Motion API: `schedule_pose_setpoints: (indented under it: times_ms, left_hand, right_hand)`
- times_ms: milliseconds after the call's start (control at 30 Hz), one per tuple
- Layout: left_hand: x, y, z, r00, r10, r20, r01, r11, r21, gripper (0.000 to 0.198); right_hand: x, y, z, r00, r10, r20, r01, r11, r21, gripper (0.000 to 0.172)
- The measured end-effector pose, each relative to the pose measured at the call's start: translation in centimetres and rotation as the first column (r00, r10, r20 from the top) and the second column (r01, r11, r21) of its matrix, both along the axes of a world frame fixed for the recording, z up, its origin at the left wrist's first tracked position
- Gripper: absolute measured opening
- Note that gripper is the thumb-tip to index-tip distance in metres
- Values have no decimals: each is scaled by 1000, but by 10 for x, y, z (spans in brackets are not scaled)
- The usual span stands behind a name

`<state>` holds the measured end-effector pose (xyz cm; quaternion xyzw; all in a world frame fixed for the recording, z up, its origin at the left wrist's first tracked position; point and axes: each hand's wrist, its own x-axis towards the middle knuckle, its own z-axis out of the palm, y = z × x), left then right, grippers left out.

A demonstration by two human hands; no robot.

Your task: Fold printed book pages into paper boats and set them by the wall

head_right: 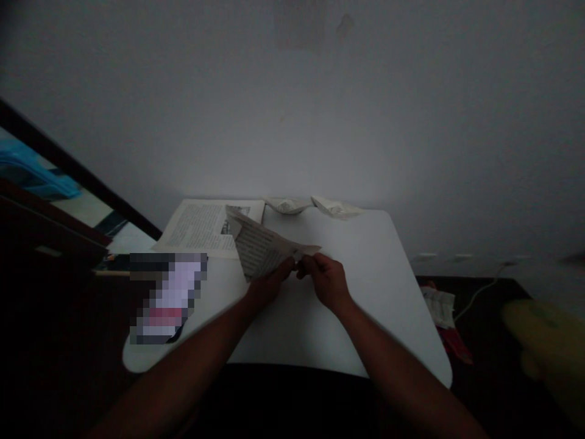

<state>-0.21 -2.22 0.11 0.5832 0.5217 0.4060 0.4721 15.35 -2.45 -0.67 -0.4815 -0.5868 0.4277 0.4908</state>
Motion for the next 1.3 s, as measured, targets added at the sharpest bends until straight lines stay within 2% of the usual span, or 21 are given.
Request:
schedule_pose_setpoints:
  times_ms: [100, 133, 200, 267, 300, 367, 467, 533, 600, 667, 800, 933, 1000, 1133, 1200, 1300]
  left_hand:
    - [-7, 5, -10, 990, 73, 123, -81, 995, 56, 26]
    - [-10, 8, -13, 978, 69, 198, -81, 995, 51, 25]
    - [-14, 13, -17, 969, 49, 244, -62, 997, 49, 24]
    - [-17, 17, -19, 959, 43, 279, -65, 995, 70, 13]
    - [-18, 19, -19, 951, 45, 307, -73, 994, 82, 6]
    - [-20, 22, -19, 928, 18, 372, -41, 998, 55, 14]
    - [-23, 23, -18, 902, -78, 424, 115, 991, -64, 13]
    - [-24, 23, -17, 893, -122, 434, 193, 973, -123, 9]
    - [-24, 23, -15, 883, -153, 444, 248, 955, -163, 12]
    - [-25, 23, -12, 872, -179, 455, 296, 934, -200, 15]
    - [-28, 24, -2, 853, -182, 489, 337, 908, -250, 21]
    - [-33, 25, 5, 793, -186, 580, 406, 871, -276, 25]
    - [-34, 25, 6, 765, -192, 615, 431, 862, -268, 24]
    - [-31, 24, 6, 731, -222, 645, 470, 850, -240, 27]
    - [-29, 25, 5, 751, -208, 626, 440, 865, -241, 29]
    - [-27, 30, 2, 806, -126, 579, 278, 943, -182, 27]
  right_hand:
    - [10, 7, -5, 984, 24, -179, -29, 999, -26, 25]
    - [12, 9, -6, 961, 8, -276, -13, 1000, -13, 25]
    - [16, 12, -9, 913, -17, -408, 19, 1000, 1, 25]
    - [16, 15, -10, 890, -42, -454, 44, 999, -5, 25]
    - [16, 16, -10, 889, -52, -456, 52, 999, -12, 24]
    - [15, 16, -9, 895, -59, -442, 53, 998, -25, 23]
    - [18, 17, -7, 912, -67, -404, 76, 997, 5, 26]
    - [21, 18, -5, 921, -77, -381, 100, 994, 42, 37]
    - [26, 20, -2, 926, -88, -368, 120, 991, 66, 52]
    - [30, 22, 0, 933, -78, -352, 114, 990, 82, 59]
    - [38, 23, 5, 952, -51, -303, 98, 985, 140, 49]
    - [45, 25, 5, 934, -88, -347, 160, 970, 183, 57]
    - [47, 27, 1, 935, -66, -349, 123, 982, 143, 51]
    - [48, 29, -9, 928, 20, -373, -16, 1000, 13, 28]
    - [47, 29, -12, 923, 34, -383, -47, 999, -24, 22]
    - [47, 26, -13, 943, -65, -327, 60, 998, -26, 16]
